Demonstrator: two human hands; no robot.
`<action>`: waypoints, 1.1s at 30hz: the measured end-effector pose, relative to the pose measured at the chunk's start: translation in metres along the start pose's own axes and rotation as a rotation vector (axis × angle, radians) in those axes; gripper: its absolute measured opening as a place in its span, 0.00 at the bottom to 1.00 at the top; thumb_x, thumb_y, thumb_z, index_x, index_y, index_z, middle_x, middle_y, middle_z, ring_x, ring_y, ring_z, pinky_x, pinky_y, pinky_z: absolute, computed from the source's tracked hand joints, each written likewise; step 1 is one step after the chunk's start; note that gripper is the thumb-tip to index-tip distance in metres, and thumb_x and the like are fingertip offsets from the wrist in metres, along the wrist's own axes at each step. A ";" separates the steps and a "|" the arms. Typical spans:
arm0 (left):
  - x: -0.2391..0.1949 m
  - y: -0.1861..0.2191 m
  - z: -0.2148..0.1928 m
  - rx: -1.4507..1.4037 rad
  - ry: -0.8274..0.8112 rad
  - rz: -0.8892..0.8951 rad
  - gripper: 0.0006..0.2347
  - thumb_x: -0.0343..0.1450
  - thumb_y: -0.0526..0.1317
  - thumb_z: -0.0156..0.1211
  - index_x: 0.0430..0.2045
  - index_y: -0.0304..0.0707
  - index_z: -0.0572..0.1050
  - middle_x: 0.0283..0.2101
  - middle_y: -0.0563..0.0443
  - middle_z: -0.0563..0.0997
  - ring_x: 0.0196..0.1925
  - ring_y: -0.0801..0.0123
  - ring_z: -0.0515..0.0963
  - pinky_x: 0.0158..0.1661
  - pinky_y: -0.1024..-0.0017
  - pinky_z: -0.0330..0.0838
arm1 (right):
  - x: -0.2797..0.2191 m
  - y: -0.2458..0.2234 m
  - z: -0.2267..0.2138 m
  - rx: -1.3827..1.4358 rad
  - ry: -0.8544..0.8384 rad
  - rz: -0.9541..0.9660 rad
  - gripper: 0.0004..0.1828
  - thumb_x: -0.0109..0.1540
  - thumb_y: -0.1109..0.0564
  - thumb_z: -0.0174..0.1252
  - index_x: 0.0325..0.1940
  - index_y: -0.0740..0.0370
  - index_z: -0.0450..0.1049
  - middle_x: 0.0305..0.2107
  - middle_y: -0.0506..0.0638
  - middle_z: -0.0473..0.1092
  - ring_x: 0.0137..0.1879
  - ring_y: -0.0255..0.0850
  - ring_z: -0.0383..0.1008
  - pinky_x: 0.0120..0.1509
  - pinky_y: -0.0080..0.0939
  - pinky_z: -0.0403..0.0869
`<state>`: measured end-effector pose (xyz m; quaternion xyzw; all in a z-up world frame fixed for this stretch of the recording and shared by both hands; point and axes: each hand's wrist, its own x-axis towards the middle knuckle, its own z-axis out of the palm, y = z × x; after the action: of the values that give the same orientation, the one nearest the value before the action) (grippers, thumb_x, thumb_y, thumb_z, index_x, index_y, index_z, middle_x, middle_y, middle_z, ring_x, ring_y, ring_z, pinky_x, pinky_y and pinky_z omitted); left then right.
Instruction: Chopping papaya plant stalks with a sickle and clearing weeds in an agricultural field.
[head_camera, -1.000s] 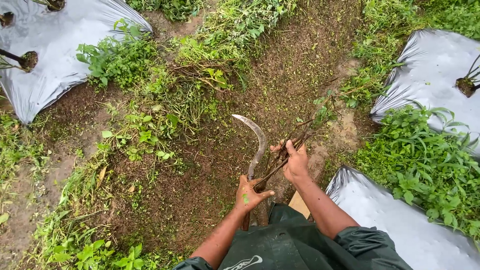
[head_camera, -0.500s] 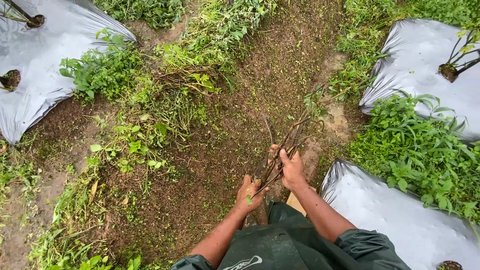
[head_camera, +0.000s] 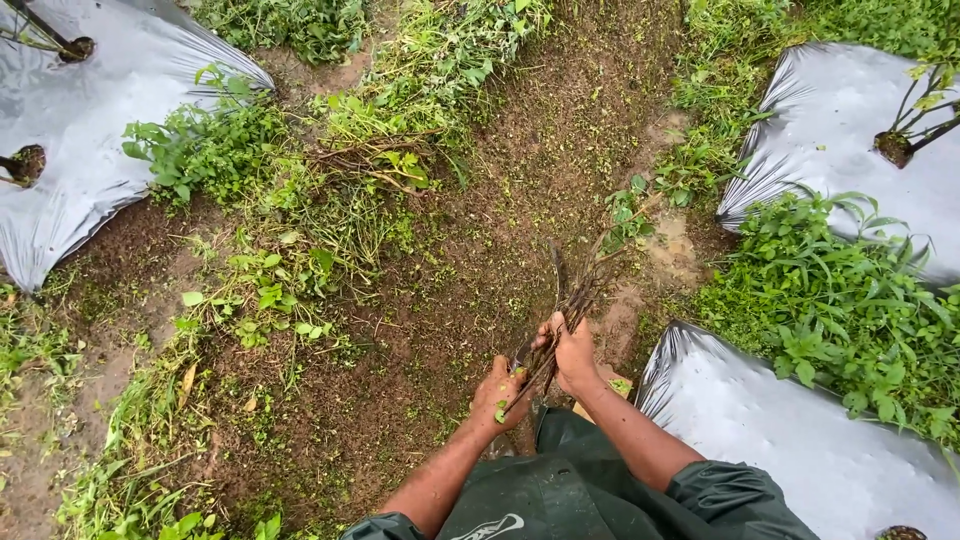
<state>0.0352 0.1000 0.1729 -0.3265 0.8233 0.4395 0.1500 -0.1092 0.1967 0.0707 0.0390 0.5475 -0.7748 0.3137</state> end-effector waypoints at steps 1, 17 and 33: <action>0.004 -0.007 0.007 0.000 -0.001 0.000 0.18 0.72 0.50 0.60 0.43 0.40 0.60 0.37 0.37 0.78 0.40 0.43 0.84 0.37 0.54 0.77 | 0.027 0.029 -0.029 0.000 0.001 0.001 0.10 0.73 0.53 0.46 0.57 0.56 0.58 0.29 0.53 0.70 0.29 0.40 0.71 0.38 0.45 0.81; 0.000 -0.039 0.048 0.280 0.031 0.203 0.16 0.76 0.47 0.56 0.46 0.30 0.71 0.46 0.37 0.65 0.44 0.38 0.80 0.40 0.53 0.81 | -0.016 -0.029 0.023 -0.074 0.128 0.321 0.14 0.74 0.48 0.35 0.59 0.56 0.51 0.22 0.45 0.57 0.20 0.32 0.54 0.22 0.35 0.64; 0.009 -0.084 0.075 0.239 0.307 0.425 0.17 0.74 0.53 0.58 0.36 0.34 0.72 0.48 0.35 0.64 0.44 0.36 0.77 0.38 0.54 0.80 | -0.007 -0.021 0.014 -0.075 0.081 0.444 0.13 0.74 0.44 0.31 0.47 0.53 0.52 0.20 0.38 0.54 0.18 0.30 0.52 0.23 0.37 0.63</action>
<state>0.0815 0.1247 0.0731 -0.1891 0.9323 0.3064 -0.0344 -0.1106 0.1922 0.0960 0.1781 0.5660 -0.6636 0.4556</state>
